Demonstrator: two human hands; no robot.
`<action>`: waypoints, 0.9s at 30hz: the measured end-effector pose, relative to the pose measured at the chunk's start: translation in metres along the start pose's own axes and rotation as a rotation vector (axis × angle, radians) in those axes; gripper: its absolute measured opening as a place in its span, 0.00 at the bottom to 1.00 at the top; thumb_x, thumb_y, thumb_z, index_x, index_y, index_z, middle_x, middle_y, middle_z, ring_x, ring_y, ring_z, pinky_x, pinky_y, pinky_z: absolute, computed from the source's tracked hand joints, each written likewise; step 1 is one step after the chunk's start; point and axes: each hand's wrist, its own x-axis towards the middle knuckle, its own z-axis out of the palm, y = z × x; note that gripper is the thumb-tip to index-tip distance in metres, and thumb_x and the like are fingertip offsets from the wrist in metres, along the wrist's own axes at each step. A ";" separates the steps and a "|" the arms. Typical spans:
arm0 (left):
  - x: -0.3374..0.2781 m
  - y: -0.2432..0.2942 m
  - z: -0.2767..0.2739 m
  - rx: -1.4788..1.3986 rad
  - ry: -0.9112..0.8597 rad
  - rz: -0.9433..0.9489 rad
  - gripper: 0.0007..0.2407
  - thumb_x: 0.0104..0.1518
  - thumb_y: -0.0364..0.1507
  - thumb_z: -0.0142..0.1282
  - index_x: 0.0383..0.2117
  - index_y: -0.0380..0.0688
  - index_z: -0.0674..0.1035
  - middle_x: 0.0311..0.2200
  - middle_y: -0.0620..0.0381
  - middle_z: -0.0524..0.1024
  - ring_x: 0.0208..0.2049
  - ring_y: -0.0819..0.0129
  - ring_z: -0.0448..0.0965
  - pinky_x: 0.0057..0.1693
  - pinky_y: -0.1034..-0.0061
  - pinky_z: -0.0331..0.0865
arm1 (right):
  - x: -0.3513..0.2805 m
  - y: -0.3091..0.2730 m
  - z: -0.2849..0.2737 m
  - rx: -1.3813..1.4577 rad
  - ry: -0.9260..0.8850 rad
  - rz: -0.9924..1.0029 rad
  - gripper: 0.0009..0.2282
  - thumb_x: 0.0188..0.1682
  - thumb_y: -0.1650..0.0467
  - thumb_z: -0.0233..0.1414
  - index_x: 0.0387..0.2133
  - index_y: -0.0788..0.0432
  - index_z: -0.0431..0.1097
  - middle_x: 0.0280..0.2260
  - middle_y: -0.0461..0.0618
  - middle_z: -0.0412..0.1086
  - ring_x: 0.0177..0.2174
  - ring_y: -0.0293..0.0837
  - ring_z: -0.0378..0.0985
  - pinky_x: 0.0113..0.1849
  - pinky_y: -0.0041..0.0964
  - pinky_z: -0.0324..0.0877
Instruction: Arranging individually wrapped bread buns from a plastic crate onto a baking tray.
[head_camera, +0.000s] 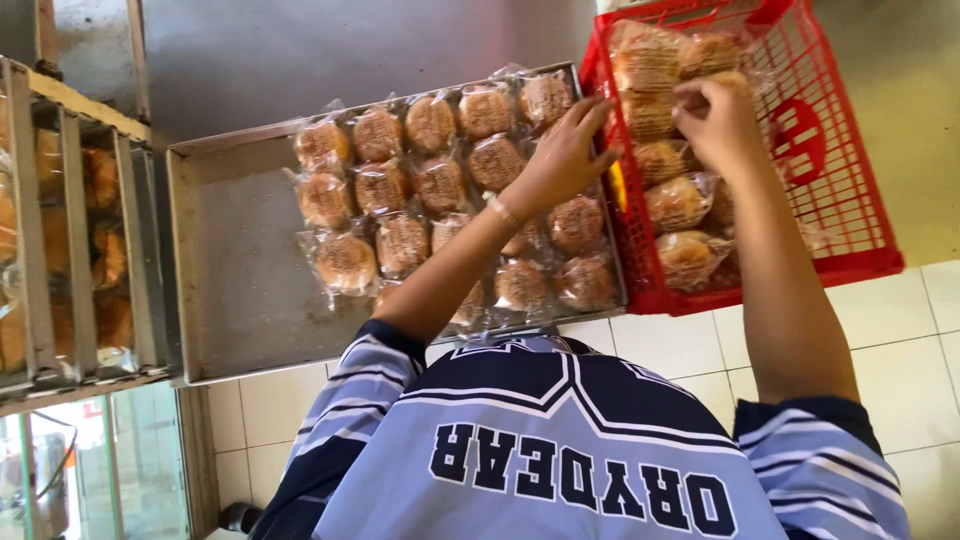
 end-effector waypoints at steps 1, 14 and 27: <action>0.016 0.003 0.009 0.018 -0.001 0.003 0.26 0.64 0.46 0.52 0.65 0.50 0.63 0.67 0.48 0.60 0.59 0.55 0.73 0.66 0.49 0.63 | 0.011 0.014 0.004 0.033 0.010 0.010 0.11 0.55 0.77 0.55 0.51 0.67 0.72 0.43 0.63 0.67 0.36 0.49 0.72 0.38 0.36 0.74; 0.107 0.000 0.044 0.562 -0.083 -0.249 0.30 0.64 0.54 0.42 0.67 0.50 0.60 0.70 0.51 0.53 0.71 0.55 0.49 0.68 0.30 0.34 | 0.054 0.060 0.043 0.533 -0.044 0.259 0.31 0.54 0.70 0.54 0.70 0.54 0.46 0.55 0.60 0.67 0.34 0.39 0.74 0.33 0.30 0.73; 0.104 0.005 0.048 0.491 -0.005 -0.222 0.36 0.51 0.44 0.67 0.64 0.50 0.61 0.64 0.57 0.68 0.69 0.51 0.53 0.65 0.21 0.29 | 0.053 0.066 0.018 1.058 0.118 0.367 0.21 0.53 0.60 0.52 0.59 0.52 0.65 0.52 0.50 0.71 0.33 0.35 0.79 0.32 0.25 0.81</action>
